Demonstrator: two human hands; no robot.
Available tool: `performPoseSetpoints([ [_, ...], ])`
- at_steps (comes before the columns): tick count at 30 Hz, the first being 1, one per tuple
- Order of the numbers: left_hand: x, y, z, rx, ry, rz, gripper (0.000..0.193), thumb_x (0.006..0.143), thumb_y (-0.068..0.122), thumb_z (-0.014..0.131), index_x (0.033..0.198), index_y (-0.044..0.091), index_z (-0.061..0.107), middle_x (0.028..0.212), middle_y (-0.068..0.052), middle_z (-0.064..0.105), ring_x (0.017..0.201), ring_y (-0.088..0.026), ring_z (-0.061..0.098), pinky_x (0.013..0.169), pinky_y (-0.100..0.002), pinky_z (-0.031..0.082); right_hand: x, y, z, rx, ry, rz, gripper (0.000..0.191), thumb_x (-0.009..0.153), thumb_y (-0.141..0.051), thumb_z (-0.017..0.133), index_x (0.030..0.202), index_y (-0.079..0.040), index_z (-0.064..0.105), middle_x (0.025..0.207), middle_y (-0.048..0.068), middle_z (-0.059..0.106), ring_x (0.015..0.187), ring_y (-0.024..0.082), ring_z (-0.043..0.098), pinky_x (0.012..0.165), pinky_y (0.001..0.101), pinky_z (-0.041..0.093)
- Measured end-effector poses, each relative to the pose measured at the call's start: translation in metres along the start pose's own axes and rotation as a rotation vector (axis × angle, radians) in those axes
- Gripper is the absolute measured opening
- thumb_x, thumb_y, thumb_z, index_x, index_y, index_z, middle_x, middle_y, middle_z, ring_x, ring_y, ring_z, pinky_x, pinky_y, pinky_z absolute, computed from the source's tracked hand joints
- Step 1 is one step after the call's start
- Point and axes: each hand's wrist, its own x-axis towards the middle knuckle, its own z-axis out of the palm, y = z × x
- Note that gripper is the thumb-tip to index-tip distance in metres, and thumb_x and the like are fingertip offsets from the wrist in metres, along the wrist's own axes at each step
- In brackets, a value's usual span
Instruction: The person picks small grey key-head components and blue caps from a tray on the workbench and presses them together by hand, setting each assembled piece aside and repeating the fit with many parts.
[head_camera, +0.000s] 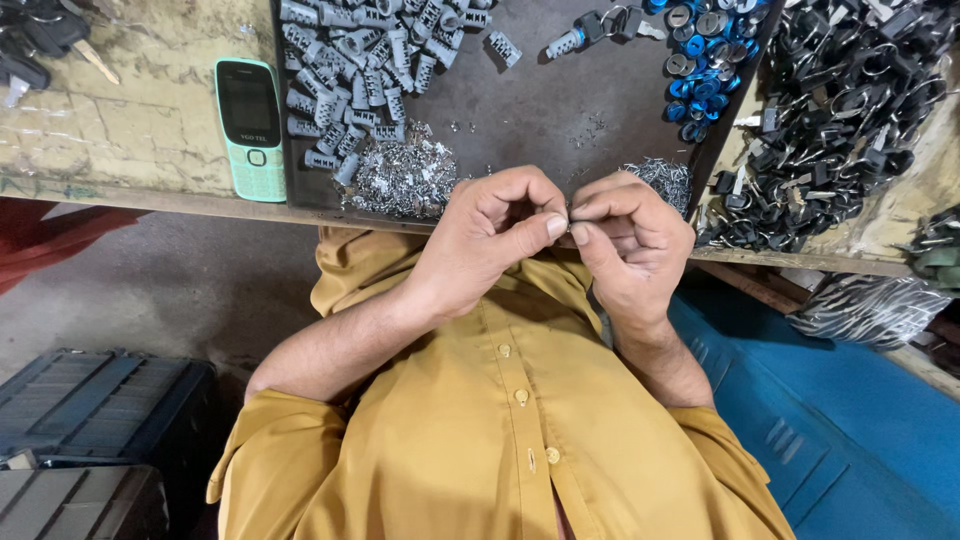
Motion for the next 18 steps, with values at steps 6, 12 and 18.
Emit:
performPoseSetpoints([
  [6,0.002,-0.005,0.001,0.021,0.012,-0.023,0.008,0.105,0.005,0.063,0.098,0.004,0.058,0.090,0.005,0.054,0.082,-0.002,0.045,0.071,-0.021,0.038,0.007,-0.006,-0.003,-0.147,-0.005,-0.017,0.012,0.100,0.002,0.071,0.111,0.004,0.067,0.110,0.010,0.065,0.090,0.011,0.064,0.080,0.0233,0.054],
  [12,0.007,-0.015,-0.002,-0.090,0.066,-0.123,0.010,0.101,0.001,0.059,0.094,0.007,0.054,0.084,0.007,0.048,0.070,-0.001,0.039,0.060,-0.021,0.032,0.011,-0.031,-0.051,-0.989,0.087,-0.093,0.029,0.090,0.002,0.084,0.118,-0.005,0.076,0.110,0.011,0.064,0.083,0.017,0.063,0.073,0.0285,0.050],
  [18,0.014,-0.030,0.001,-0.080,0.065,-0.173,0.011,0.100,0.000,0.059,0.093,0.007,0.055,0.078,0.007,0.046,0.066,-0.001,0.038,0.057,-0.021,0.030,-0.008,-0.016,-0.066,-1.274,0.046,-0.166,0.024,0.082,0.003,0.083,0.101,-0.006,0.073,0.099,0.011,0.062,0.091,0.029,0.065,0.077,0.0375,0.051],
])
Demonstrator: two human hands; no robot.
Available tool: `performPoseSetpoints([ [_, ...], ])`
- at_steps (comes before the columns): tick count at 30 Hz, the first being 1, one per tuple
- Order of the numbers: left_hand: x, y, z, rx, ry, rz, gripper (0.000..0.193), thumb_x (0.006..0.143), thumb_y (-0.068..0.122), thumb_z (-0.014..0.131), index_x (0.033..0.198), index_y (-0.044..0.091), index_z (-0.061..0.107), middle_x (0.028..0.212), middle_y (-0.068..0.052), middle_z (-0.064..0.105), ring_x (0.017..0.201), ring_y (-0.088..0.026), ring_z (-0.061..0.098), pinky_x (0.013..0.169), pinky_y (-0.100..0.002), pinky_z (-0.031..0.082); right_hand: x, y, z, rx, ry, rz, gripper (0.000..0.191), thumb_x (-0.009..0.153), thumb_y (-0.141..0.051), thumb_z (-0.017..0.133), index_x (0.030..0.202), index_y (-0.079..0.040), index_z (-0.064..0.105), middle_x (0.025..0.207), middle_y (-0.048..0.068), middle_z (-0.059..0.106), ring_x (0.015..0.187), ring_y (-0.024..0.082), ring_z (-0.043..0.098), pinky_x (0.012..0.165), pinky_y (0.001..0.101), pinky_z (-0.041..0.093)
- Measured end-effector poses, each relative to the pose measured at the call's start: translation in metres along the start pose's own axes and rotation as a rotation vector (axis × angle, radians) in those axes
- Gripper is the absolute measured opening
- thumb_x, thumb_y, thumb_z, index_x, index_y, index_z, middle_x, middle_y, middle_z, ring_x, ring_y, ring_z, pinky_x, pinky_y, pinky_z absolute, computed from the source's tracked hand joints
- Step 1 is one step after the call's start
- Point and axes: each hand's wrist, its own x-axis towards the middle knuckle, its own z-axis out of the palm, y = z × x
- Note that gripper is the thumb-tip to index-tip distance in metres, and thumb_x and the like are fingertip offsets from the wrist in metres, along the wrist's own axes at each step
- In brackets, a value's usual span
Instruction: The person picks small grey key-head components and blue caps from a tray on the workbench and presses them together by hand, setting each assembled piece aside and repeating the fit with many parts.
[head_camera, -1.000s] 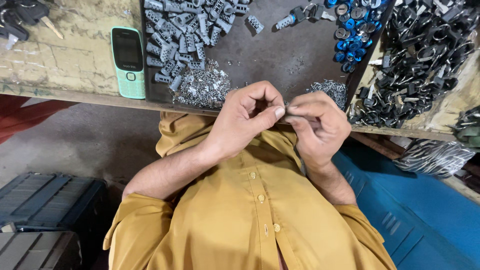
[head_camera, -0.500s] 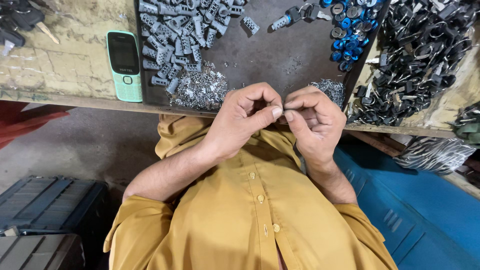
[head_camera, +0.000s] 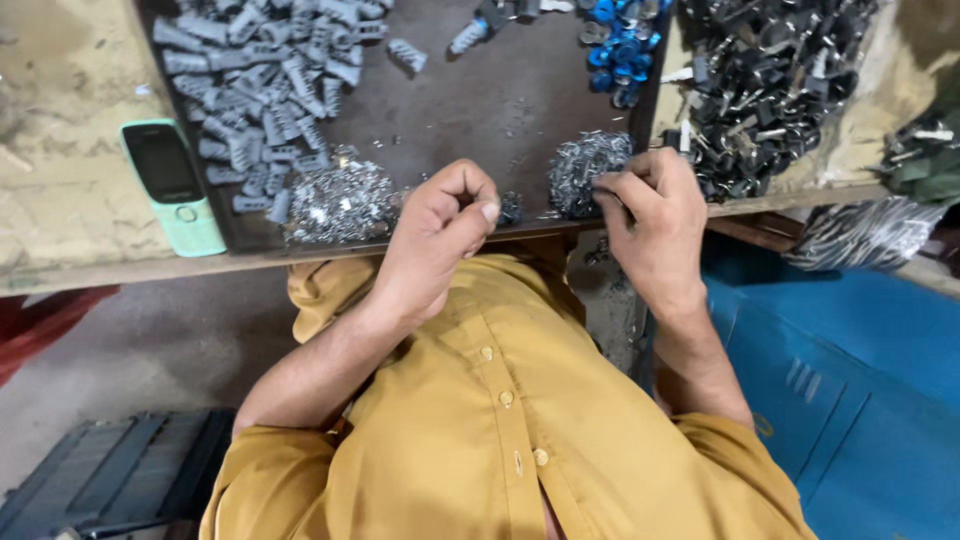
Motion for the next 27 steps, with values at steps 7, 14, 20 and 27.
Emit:
performPoseSetpoints([
  [7,-0.002,-0.006,0.005,0.018,-0.037,-0.032,0.010,0.099,0.000,0.059,0.092,0.006,0.055,0.078,0.007,0.047,0.066,-0.001,0.038,0.057,-0.021,0.029,-0.012,0.014,-0.005,0.346,0.032,0.241,0.014,0.097,0.005,0.076,0.108,-0.002,0.071,0.101,0.009,0.068,0.088,0.020,0.068,0.077,0.0327,0.053],
  [14,-0.003,-0.010,0.007,0.185,-0.079,0.065,0.010,0.096,-0.001,0.060,0.090,0.006,0.056,0.088,0.005,0.051,0.080,-0.001,0.042,0.070,-0.021,0.035,-0.007,0.026,0.008,0.312,0.096,0.211,0.005,0.101,0.005,0.067,0.101,0.003,0.062,0.098,0.014,0.057,0.086,0.025,0.058,0.076,0.0345,0.046],
  [20,-0.002,-0.014,0.015,0.098,-0.048,0.013,0.009,0.099,0.003,0.062,0.093,0.006,0.057,0.084,0.006,0.050,0.071,-0.001,0.039,0.062,-0.020,0.032,-0.014,-0.006,0.015,0.595,0.074,0.056,0.009,0.110,-0.010,0.052,0.107,-0.002,0.055,0.103,0.013,0.057,0.089,0.022,0.056,0.082,0.0308,0.047],
  [27,-0.010,-0.005,0.027,-0.148,-0.029,0.007,0.006,0.106,0.009,0.060,0.101,0.007,0.059,0.086,0.006,0.054,0.072,-0.003,0.043,0.064,-0.019,0.036,-0.011,-0.057,0.028,0.665,0.160,0.002,0.009,0.105,-0.004,0.064,0.108,-0.002,0.056,0.103,0.013,0.062,0.083,0.020,0.058,0.073,0.0286,0.047],
])
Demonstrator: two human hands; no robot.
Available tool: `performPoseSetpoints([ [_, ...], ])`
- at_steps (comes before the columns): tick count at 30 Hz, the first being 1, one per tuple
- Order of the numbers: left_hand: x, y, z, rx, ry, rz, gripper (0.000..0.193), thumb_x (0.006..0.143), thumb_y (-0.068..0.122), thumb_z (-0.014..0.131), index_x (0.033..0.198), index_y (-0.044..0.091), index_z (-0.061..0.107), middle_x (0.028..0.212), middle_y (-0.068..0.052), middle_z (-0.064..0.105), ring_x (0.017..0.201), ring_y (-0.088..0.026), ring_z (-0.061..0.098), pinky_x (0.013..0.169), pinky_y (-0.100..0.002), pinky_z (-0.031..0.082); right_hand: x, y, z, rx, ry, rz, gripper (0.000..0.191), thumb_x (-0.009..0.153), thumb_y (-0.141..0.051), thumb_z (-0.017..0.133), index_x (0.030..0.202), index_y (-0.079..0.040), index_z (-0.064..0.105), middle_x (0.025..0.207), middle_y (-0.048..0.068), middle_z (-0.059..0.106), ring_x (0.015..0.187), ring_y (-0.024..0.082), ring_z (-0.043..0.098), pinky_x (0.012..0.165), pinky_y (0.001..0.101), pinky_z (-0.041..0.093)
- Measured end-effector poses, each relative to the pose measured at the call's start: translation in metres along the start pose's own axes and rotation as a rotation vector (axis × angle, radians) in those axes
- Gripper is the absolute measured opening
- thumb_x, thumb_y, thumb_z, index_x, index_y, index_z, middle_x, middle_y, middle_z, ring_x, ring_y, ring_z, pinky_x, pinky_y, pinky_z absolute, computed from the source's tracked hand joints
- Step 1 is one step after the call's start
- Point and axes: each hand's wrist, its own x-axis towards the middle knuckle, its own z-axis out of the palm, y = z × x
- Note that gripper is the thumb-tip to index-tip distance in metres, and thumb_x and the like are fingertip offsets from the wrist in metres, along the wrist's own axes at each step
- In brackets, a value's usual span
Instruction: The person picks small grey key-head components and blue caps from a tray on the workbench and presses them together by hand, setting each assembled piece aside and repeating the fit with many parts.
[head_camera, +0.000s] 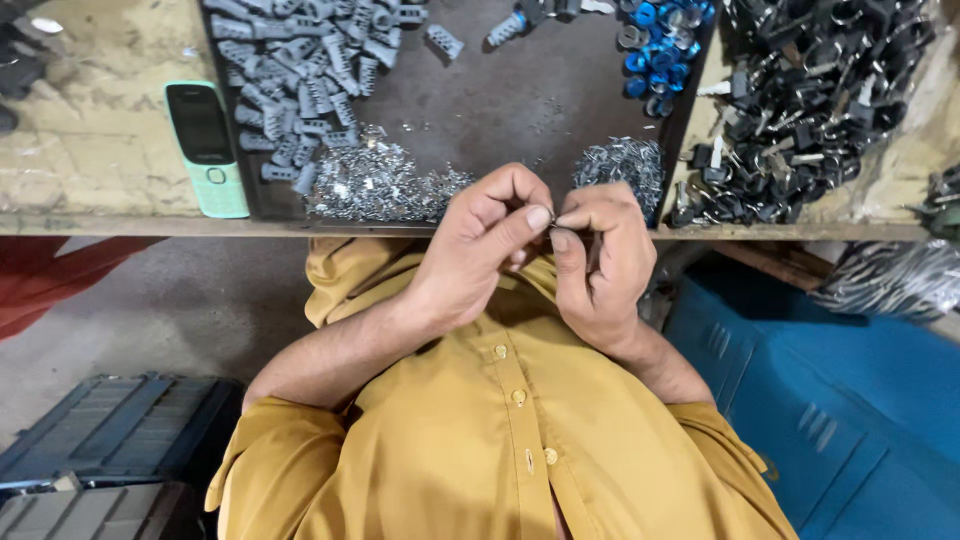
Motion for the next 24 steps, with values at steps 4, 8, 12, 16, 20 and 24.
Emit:
performPoseSetpoints([
  [4,-0.0048,0.0030,0.0006,0.018,-0.010,0.046,0.007,0.108,0.012,0.061,0.104,0.007,0.059,0.090,0.005,0.054,0.076,-0.003,0.043,0.067,-0.020,0.038,0.0023,-0.0010,0.0068,0.012,0.052,-0.033,0.010,0.105,-0.004,0.065,0.110,-0.002,0.055,0.102,0.013,0.063,0.080,0.017,0.058,0.069,0.0271,0.047],
  [8,-0.0069,0.0016,0.0004,-0.020,-0.033,0.054,0.008,0.109,0.013,0.060,0.106,0.007,0.058,0.090,0.005,0.053,0.077,-0.003,0.044,0.069,-0.021,0.038,-0.0002,0.0011,0.0072,0.024,0.056,-0.003,0.011,0.105,-0.005,0.065,0.109,-0.002,0.055,0.100,0.012,0.063,0.074,0.013,0.054,0.064,0.0240,0.043],
  [12,-0.0067,0.0006,0.0006,0.012,-0.052,0.080,0.008,0.110,0.014,0.060,0.107,0.007,0.057,0.092,0.005,0.052,0.078,-0.003,0.043,0.069,-0.021,0.039,-0.0023,0.0013,0.0069,0.029,0.070,0.000,0.012,0.106,-0.007,0.066,0.111,-0.003,0.056,0.102,0.011,0.064,0.073,0.012,0.053,0.062,0.0231,0.041],
  [16,-0.0068,0.0005,0.0014,0.019,-0.050,0.070,0.007,0.110,0.014,0.059,0.108,0.007,0.057,0.093,0.005,0.052,0.078,-0.003,0.043,0.070,-0.021,0.039,-0.0029,-0.0006,0.0056,-0.032,0.085,-0.047,0.013,0.104,-0.007,0.070,0.110,-0.002,0.059,0.102,0.011,0.066,0.071,0.011,0.054,0.059,0.0234,0.041],
  [20,-0.0069,-0.0020,0.0028,0.004,-0.047,0.051,0.007,0.109,0.013,0.060,0.107,0.007,0.057,0.092,0.005,0.053,0.078,-0.003,0.044,0.070,-0.021,0.039,-0.0041,-0.0013,0.0041,-0.025,0.104,0.005,0.013,0.102,-0.006,0.071,0.105,-0.002,0.059,0.100,0.011,0.067,0.068,0.009,0.048,0.054,0.0221,0.038],
  [24,-0.0064,-0.0047,0.0038,0.005,-0.044,0.052,0.007,0.109,0.013,0.059,0.107,0.007,0.057,0.093,0.004,0.054,0.079,-0.003,0.045,0.070,-0.021,0.040,-0.0059,-0.0001,0.0030,-0.014,0.097,0.002,0.014,0.103,-0.007,0.071,0.107,-0.003,0.059,0.100,0.010,0.066,0.066,0.009,0.048,0.055,0.0222,0.037],
])
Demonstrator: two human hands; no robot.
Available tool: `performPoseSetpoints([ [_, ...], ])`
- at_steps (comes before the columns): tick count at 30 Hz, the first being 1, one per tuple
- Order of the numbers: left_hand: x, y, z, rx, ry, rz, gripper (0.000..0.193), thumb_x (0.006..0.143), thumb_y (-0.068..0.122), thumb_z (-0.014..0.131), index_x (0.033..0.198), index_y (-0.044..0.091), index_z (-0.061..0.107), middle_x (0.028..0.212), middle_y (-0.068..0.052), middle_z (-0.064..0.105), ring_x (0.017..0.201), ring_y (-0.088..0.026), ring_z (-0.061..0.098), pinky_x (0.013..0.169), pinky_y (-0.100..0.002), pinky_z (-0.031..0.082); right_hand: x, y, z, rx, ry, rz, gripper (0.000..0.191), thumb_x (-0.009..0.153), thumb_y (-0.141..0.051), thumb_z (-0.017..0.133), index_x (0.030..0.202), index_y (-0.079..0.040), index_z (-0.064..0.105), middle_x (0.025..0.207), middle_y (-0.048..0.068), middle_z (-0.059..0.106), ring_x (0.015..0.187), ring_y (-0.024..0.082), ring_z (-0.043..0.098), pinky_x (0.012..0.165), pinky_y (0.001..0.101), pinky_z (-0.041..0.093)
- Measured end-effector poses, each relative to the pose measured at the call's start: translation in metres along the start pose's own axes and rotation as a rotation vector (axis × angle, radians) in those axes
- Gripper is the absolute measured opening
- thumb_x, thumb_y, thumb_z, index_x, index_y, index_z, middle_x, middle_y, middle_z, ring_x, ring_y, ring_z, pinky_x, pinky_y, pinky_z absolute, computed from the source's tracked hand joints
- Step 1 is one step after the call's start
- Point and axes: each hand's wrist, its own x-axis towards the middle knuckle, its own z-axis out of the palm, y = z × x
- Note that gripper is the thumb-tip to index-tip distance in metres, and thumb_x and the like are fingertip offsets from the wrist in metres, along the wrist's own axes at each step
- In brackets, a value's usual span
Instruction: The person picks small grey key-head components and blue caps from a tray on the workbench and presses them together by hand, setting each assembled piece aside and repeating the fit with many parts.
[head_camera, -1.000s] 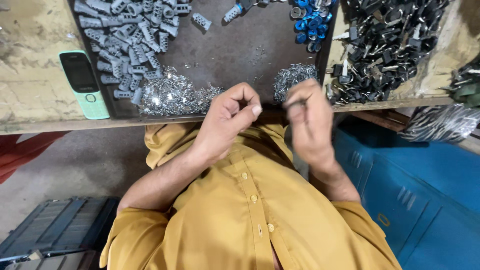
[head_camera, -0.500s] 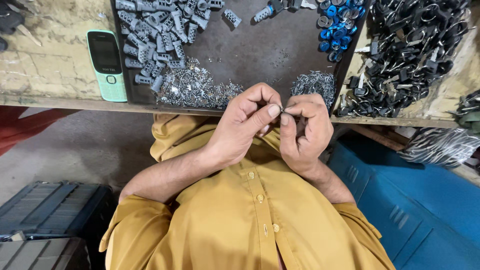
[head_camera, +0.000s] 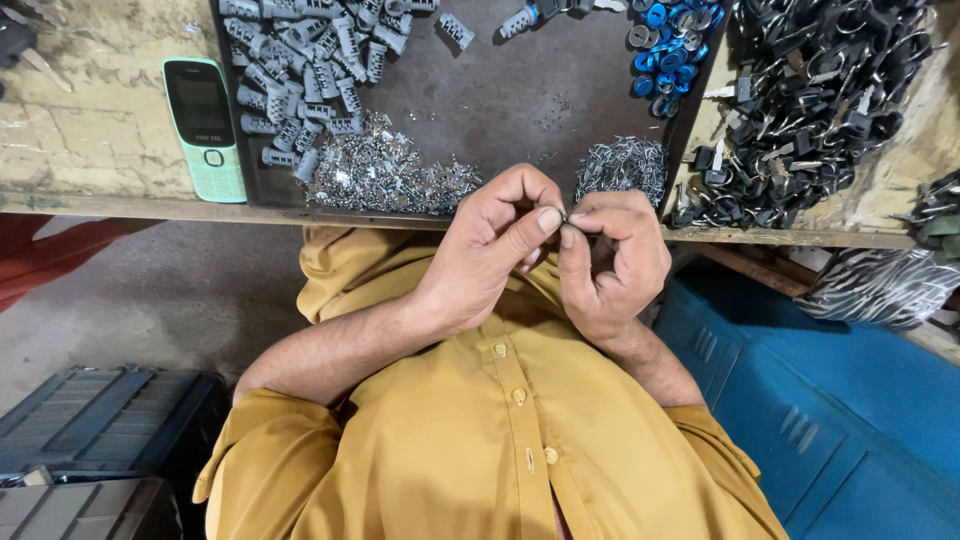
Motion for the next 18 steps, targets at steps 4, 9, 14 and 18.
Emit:
performPoseSetpoints([
  [4,-0.0004,0.0001,0.0004,0.028,-0.001,0.009,0.006,0.109,0.012,0.060,0.107,0.007,0.057,0.093,0.005,0.053,0.078,-0.002,0.044,0.069,-0.020,0.039,-0.0002,0.0017,-0.0016,0.008,0.003,-0.003,0.013,0.102,-0.005,0.071,0.107,-0.003,0.059,0.101,0.010,0.067,0.065,0.009,0.050,0.055,0.0225,0.038],
  [9,0.0008,0.0026,-0.0013,0.058,0.013,0.034,0.005,0.105,0.005,0.060,0.104,0.007,0.056,0.092,0.005,0.051,0.076,-0.002,0.043,0.067,-0.020,0.037,0.0034,0.0050,-0.0045,0.004,-0.022,-0.086,0.016,0.096,0.001,0.077,0.104,-0.002,0.064,0.099,0.013,0.069,0.075,0.015,0.060,0.059,0.0244,0.045],
  [14,0.0024,0.0037,-0.0042,0.048,-0.003,0.000,0.006,0.103,0.003,0.060,0.101,0.006,0.056,0.089,0.005,0.050,0.074,-0.002,0.041,0.065,-0.020,0.035,0.0039,0.0058,-0.0040,0.015,0.010,-0.058,0.019,0.094,-0.001,0.083,0.102,-0.001,0.066,0.099,0.013,0.070,0.076,0.015,0.066,0.062,0.0244,0.049],
  [18,0.0029,0.0046,-0.0053,0.049,0.011,0.002,0.007,0.103,0.003,0.060,0.099,0.007,0.056,0.087,0.006,0.049,0.074,-0.001,0.041,0.064,-0.020,0.035,0.0040,0.0044,-0.0017,-0.009,-0.006,-0.055,0.016,0.096,-0.003,0.080,0.102,-0.001,0.066,0.099,0.012,0.070,0.071,0.013,0.061,0.057,0.0226,0.044],
])
